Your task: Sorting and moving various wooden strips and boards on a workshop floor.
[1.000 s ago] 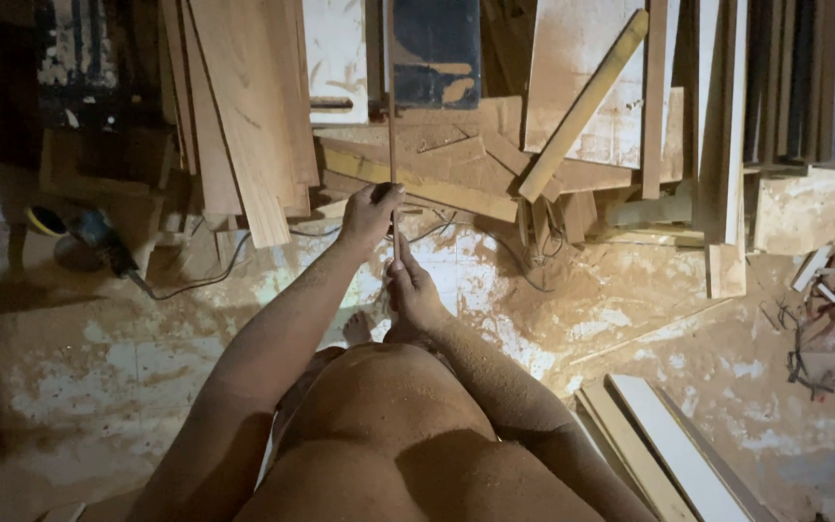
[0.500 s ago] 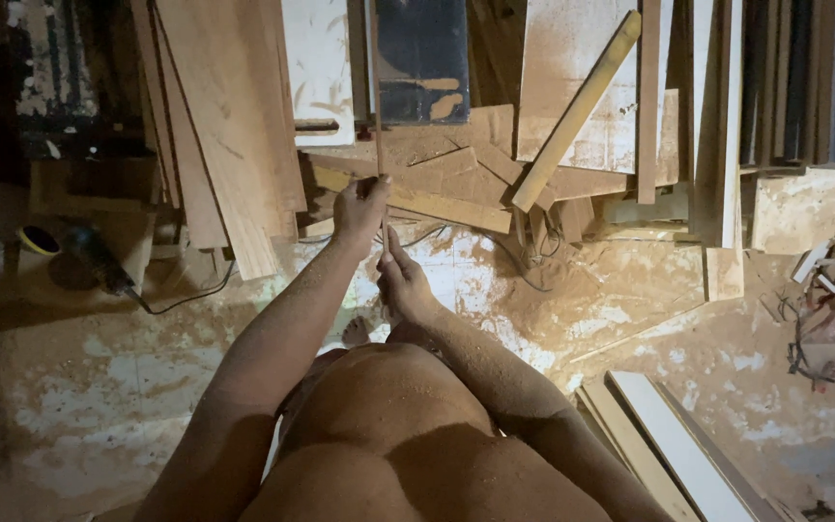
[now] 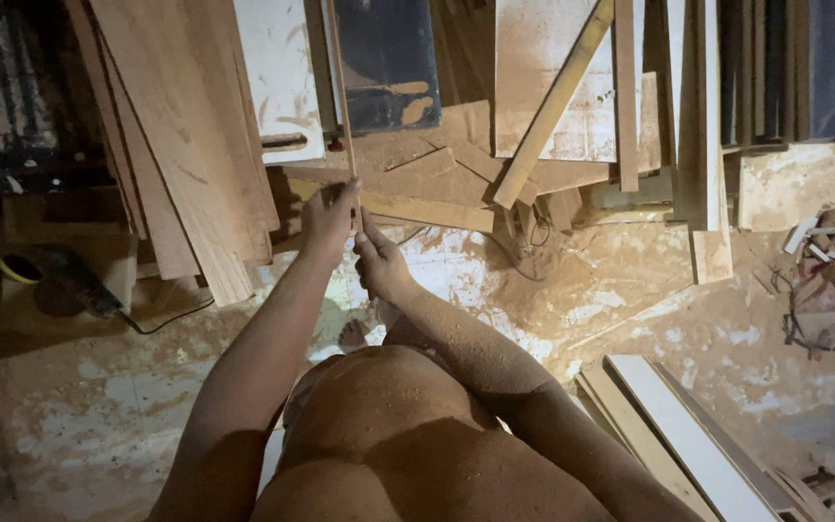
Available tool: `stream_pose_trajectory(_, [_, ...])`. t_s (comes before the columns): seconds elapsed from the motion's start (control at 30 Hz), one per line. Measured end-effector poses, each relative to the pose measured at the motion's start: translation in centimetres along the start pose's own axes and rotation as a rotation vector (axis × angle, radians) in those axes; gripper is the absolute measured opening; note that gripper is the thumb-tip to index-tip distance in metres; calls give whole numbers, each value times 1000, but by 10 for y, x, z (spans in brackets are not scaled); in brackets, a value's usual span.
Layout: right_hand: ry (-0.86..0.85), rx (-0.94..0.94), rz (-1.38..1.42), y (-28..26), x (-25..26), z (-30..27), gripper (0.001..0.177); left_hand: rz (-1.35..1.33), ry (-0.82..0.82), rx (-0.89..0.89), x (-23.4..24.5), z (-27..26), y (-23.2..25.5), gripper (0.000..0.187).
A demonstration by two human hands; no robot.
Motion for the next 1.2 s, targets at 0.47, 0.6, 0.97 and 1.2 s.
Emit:
stream_pose_trajectory(0.47, [72,-58,-30,-21,1,48,58,137,-126,-71,23,-46,-29,53])
stream_pose_trajectory(0.6, [41,23,-91,-72,-17,49,63,344,-184,-374,33,-69,-1,62])
stream_pose_trajectory(0.97, [81,126,-229,-89,-14,92,53,1391,-119,-887,-2,-33,53,120])
stream_pose_trajectory(1.2, [91,97,-168,-91,-7,104,55,1395,-233,-795,-6,-17,87,115])
Point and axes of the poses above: each hand's wrist, its own z-axis towards the middle knuckle, its own x-axis out of the back of the hand, y = z × x, the point moved 5 cm from there along z, towards the middle knuckle, and after that the axes turned 1 degree about -y, right-handed, at the moved point
